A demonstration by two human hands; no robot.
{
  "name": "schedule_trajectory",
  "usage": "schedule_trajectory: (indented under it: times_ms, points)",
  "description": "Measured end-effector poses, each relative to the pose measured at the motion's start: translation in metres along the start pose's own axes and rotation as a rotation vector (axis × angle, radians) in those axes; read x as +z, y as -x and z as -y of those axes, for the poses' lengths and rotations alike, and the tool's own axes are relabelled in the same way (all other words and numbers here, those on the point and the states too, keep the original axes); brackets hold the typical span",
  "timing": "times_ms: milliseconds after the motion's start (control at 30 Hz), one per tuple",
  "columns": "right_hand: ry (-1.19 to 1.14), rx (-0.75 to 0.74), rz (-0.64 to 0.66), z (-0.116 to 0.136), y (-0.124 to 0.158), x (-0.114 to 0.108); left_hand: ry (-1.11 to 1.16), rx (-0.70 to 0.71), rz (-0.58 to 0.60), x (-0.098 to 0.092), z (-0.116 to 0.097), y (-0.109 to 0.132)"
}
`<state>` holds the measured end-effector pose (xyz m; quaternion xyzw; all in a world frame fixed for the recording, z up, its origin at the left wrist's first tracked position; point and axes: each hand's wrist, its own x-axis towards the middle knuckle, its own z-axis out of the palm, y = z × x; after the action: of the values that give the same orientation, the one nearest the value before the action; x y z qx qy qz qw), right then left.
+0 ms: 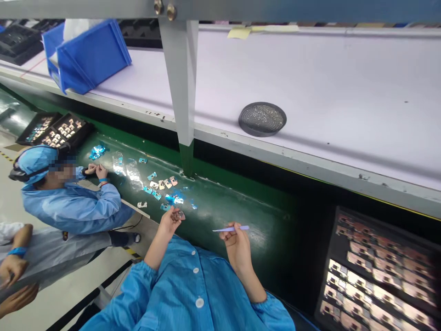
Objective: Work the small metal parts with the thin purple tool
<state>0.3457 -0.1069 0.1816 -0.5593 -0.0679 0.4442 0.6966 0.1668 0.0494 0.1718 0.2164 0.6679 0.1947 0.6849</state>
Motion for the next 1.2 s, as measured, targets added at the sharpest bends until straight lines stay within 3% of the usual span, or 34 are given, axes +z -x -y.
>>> schedule_trajectory:
  times_ms: [267,400,467,533,667,833,1033,1200]
  points:
    - [0.171,-0.387,0.184,0.038,0.053,0.045,0.403,-0.007,0.289,0.014,-0.007,0.145]
    - [0.310,-0.698,0.264,0.052,0.070,0.053,0.464,-0.015,0.391,0.011,-0.005,0.189]
    - [0.329,-0.761,0.292,0.058,0.077,0.055,0.420,0.008,0.457,0.010,-0.004,0.204]
    - [0.271,-0.739,0.321,0.066,0.085,0.055,0.361,0.059,0.485,0.011,-0.004,0.216]
    - [0.142,-0.728,0.332,0.089,0.097,0.047,0.249,0.111,0.430,0.016,-0.007,0.235]
    - [0.404,-0.936,0.410,0.119,0.109,0.032,0.144,0.191,0.413,0.023,-0.016,0.248]
    - [0.468,-1.115,0.255,0.140,0.115,0.043,-0.010,0.302,0.422,0.038,-0.030,0.252]
    - [0.569,-1.164,0.161,0.149,0.108,0.055,-0.109,0.310,0.503,0.046,-0.054,0.247]
